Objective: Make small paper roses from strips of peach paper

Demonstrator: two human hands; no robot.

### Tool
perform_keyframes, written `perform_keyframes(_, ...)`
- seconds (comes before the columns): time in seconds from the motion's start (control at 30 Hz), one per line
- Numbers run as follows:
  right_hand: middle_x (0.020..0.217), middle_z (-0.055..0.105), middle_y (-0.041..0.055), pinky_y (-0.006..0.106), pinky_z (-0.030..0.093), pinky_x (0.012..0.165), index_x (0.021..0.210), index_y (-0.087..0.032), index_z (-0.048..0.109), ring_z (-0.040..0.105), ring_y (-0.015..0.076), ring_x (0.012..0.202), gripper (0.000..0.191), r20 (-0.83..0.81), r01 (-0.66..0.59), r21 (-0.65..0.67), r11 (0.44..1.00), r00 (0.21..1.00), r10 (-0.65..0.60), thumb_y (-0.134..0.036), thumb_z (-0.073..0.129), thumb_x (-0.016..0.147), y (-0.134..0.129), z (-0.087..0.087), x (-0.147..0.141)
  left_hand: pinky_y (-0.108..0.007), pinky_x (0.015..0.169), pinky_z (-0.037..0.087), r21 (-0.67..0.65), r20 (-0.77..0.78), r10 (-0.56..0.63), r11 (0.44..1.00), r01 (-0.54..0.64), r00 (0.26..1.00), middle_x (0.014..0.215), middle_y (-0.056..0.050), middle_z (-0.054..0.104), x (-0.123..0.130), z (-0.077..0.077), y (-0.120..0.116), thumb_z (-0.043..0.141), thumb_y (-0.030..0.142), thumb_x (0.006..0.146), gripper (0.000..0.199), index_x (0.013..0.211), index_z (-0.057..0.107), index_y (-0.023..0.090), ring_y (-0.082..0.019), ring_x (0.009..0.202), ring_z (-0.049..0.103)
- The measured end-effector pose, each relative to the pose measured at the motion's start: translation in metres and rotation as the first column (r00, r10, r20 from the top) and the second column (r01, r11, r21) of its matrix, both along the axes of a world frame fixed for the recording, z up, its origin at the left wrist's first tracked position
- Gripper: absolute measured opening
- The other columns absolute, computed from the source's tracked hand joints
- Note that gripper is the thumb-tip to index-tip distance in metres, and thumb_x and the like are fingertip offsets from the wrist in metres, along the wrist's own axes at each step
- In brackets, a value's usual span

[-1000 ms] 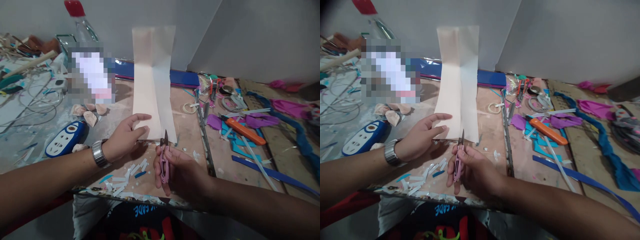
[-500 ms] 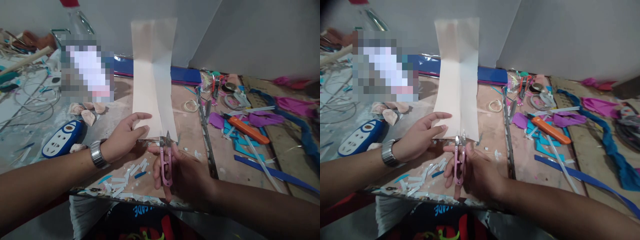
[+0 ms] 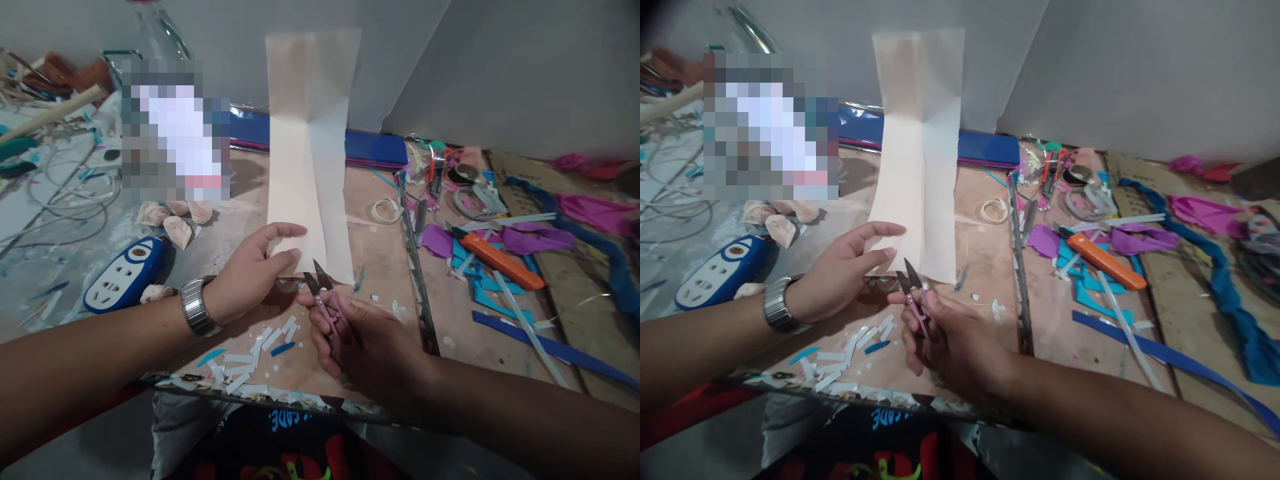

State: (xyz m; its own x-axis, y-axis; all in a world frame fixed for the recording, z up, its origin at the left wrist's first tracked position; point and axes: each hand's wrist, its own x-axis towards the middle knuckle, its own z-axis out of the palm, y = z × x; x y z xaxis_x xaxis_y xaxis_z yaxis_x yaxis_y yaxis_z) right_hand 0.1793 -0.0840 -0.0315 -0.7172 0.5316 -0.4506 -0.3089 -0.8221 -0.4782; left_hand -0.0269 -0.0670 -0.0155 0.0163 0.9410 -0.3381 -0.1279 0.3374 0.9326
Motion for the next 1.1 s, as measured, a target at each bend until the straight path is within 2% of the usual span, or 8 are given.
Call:
perform_keyframes(0.13,0.084,0.055,0.0014,0.028,0.046,0.060,0.119,-0.012,0.067,0.053,0.0125,0.064,0.036,0.002,-0.012,0.031,0.999,1.000,0.012,-0.040,0.064,0.097,0.0020,0.0038,-0.0001,-0.026,0.053,0.041,0.016,-0.048,-0.002,1.000,0.002,0.999,0.077,-0.002,0.065,-0.0005,0.0001,-0.0002,0.070,0.032,0.087,0.042,0.127,0.063,0.025,-0.017,0.060,0.061)
perform_keyframes(0.3,0.090,0.066,0.0038,0.030,0.046,0.068,0.121,-0.017,0.063,0.066,0.0173,0.073,0.038,0.044,-0.060,0.136,0.989,0.998,0.054,-0.040,0.073,0.093,-0.0001,0.0060,-0.0011,-0.027,0.059,0.045,0.073,-0.079,0.017,0.997,-0.012,0.997,0.084,-0.002,0.065,0.0000,-0.0003,0.0007,0.070,0.029,0.087,0.037,0.123,0.065,0.023,-0.015,0.065,0.060)
perform_keyframes(0.43,0.094,0.073,0.0053,0.032,0.049,0.074,0.121,-0.020,0.060,0.073,0.0200,0.079,0.039,0.056,-0.124,0.133,0.983,0.991,0.118,-0.047,0.069,0.095,-0.0031,0.0018,0.0005,-0.025,0.055,0.045,0.030,-0.060,0.003,1.000,-0.001,0.998,0.082,-0.001,0.063,0.0000,0.0001,0.0003,0.071,0.030,0.087,0.040,0.125,0.063,0.024,-0.012,0.059,0.057)
perform_keyframes(0.73,0.097,0.075,0.0070,0.026,0.052,0.063,0.121,-0.021,0.056,0.075,0.0195,0.080,0.037,0.036,-0.125,0.152,0.980,0.992,0.121,-0.044,0.069,0.096,-0.0028,0.0058,0.0005,-0.024,0.055,0.050,0.051,-0.108,0.005,0.999,0.001,0.994,0.082,0.000,0.064,-0.0009,-0.0001,0.0005,0.070,0.028,0.088,0.036,0.123,0.064,0.025,-0.012,0.060,0.060)
perform_keyframes(0.9,0.098,0.074,0.0055,0.022,0.055,0.057,0.124,-0.022,0.053,0.075,0.0176,0.080,0.038,-0.004,-0.128,0.160,0.979,0.991,0.130,-0.040,0.071,0.096,0.0001,0.0046,-0.0001,-0.026,0.048,0.049,-0.043,-0.031,-0.022,0.999,0.020,0.999,0.071,0.001,0.062,0.0002,-0.0001,0.0001,0.067,0.030,0.090,0.038,0.127,0.059,0.029,-0.015,0.053,0.061)
perform_keyframes(1.0,0.097,0.074,0.0044,0.020,0.056,0.056,0.123,-0.021,0.052,0.075,0.0157,0.078,0.040,-0.019,-0.107,0.176,0.979,0.994,0.112,-0.039,0.074,0.094,0.0004,0.0016,-0.0006,-0.029,0.051,0.053,-0.054,0.003,-0.020,0.998,0.020,1.000,0.073,0.001,0.063,0.0012,0.0017,0.0005,0.068,0.026,0.089,0.039,0.126,0.058,0.028,-0.016,0.055,0.063)
perform_keyframes(1.1,0.093,0.073,0.0027,0.019,0.055,0.053,0.118,-0.021,0.053,0.074,0.0145,0.074,0.035,-0.017,-0.090,0.182,0.979,0.995,0.094,-0.035,0.075,0.094,0.0000,0.0010,-0.0007,-0.028,0.054,0.053,-0.014,-0.056,-0.020,1.000,0.019,0.998,0.079,-0.001,0.067,0.0017,0.0036,0.0012,0.071,0.022,0.086,0.041,0.125,0.059,0.025,-0.015,0.059,0.063)
